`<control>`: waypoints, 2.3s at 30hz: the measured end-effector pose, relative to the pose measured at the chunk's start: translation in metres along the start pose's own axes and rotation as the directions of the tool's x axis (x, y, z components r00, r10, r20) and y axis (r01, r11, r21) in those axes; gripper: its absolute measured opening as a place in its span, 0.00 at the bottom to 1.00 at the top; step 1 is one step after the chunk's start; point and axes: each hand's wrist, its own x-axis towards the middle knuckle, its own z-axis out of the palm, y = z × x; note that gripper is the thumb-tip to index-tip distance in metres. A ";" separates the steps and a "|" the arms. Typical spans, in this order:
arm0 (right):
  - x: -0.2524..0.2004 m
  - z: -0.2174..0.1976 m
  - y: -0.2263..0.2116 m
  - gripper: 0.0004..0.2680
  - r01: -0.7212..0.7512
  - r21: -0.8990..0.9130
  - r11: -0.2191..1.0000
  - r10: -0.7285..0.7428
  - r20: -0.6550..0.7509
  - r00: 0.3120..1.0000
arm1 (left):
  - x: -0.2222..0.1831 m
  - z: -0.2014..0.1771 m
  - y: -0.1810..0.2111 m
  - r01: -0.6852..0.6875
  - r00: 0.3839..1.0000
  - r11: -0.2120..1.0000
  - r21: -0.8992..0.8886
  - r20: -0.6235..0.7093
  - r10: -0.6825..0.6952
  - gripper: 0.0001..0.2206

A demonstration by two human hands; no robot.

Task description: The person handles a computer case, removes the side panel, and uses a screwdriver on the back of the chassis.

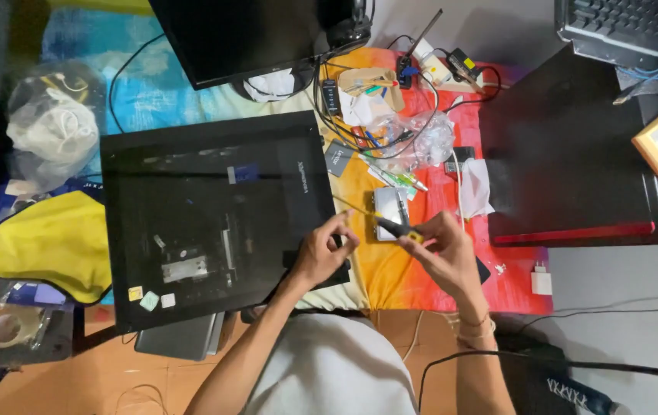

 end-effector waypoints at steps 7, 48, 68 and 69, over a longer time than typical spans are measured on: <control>-0.010 -0.017 0.112 0.13 -0.306 0.279 0.910 0.311 0.025 0.950 | 0.032 0.075 0.015 0.048 0.963 0.997 0.063 0.262 -0.063 0.30; 0.075 0.168 0.020 0.08 0.089 -0.106 0.990 -0.037 0.412 0.911 | -0.074 -0.205 -0.052 0.176 0.554 0.889 0.423 -0.789 0.266 0.07; 0.093 0.180 0.070 0.22 -0.189 -0.160 0.969 0.195 0.025 0.980 | -0.106 -0.307 -0.032 0.518 0.600 0.638 -0.570 -0.290 -0.746 0.47; 0.095 0.181 0.087 0.25 -0.239 -0.152 0.959 0.247 0.040 0.968 | -0.106 -0.307 -0.043 0.526 0.572 0.598 -0.605 -0.268 -0.775 0.48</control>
